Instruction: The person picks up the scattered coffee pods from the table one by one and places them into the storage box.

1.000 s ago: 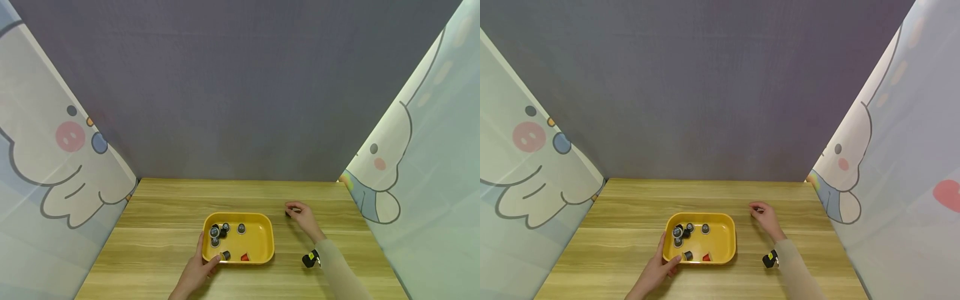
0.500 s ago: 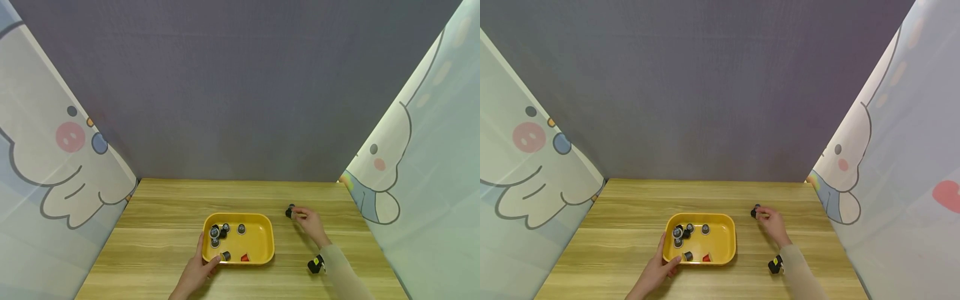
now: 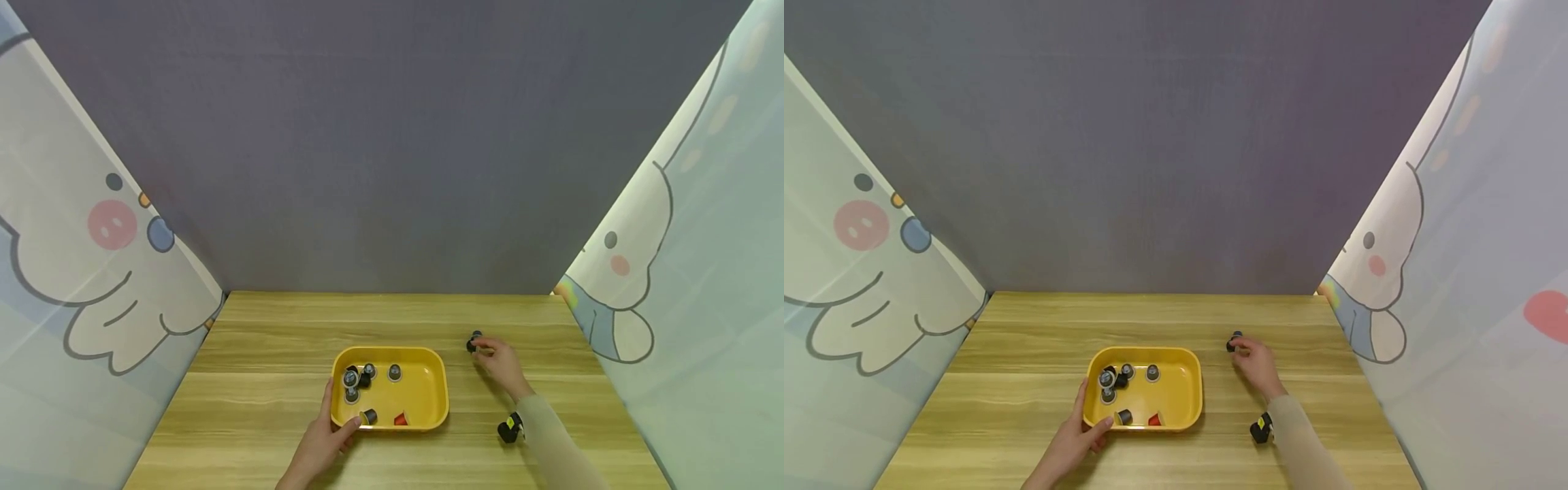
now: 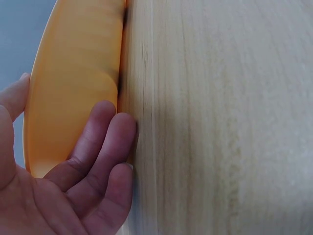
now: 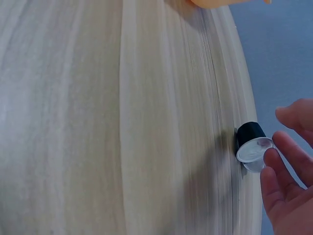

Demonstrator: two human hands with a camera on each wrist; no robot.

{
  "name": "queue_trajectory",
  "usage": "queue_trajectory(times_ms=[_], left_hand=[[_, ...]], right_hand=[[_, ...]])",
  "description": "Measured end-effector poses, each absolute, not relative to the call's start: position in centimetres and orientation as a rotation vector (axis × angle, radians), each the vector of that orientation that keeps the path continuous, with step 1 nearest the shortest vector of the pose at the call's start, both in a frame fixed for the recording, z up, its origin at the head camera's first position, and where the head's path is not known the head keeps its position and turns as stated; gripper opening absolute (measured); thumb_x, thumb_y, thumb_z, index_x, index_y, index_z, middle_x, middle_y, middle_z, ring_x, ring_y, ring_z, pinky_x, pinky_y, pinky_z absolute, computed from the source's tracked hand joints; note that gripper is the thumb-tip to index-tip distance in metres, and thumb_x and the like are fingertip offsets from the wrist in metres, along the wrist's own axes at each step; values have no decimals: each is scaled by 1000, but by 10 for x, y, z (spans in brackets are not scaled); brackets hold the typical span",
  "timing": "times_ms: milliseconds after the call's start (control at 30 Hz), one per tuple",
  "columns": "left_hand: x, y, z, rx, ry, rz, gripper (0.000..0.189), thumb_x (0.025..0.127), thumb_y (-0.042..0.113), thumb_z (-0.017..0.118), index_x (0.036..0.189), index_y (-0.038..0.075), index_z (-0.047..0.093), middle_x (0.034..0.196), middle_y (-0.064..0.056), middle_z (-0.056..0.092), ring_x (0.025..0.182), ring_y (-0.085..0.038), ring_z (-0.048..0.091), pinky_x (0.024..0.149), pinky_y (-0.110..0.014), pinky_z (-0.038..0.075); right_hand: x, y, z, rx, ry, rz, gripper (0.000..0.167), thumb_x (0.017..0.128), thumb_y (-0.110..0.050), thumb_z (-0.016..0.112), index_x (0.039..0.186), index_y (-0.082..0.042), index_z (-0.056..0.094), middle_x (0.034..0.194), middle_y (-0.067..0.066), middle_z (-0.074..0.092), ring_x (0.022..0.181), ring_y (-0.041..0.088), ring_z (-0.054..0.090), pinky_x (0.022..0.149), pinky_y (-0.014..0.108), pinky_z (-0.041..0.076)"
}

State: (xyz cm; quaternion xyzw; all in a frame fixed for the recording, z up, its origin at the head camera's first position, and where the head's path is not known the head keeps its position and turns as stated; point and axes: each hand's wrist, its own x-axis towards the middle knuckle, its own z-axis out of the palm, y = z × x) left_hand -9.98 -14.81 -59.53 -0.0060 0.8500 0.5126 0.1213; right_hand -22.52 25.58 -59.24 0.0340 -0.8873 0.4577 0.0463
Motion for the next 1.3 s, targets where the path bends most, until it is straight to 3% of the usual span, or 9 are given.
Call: queue_trajectory(times_ms=[500,1000,1300], left_hand=[[-100,-148,-595,-17,2495,1477,105,93,51,66,160,23,-9,64,-1,63,58,-19,61,54,-30,48],[-101,-147,-595,-19,2490,1476,104,93,51,66,160,23,-9,64,-2,62,57,-19,60,54,-30,47],[-100,-147,-594,-17,2492,1480,104,93,50,66,160,24,-9,64,-2,63,58,-19,60,54,-30,47]], right_hand=[[-231,253,-592,102,-2678,1330,36,87,3,72,122,3,67,125,25,59,106,40,62,86,51,52],[-230,252,-598,30,-2824,1257,32,90,-10,73,119,2,69,118,21,66,104,37,63,88,52,50],[-233,248,-599,82,-2870,1300,44,87,-12,78,129,-3,65,126,20,64,112,39,61,92,52,49]])
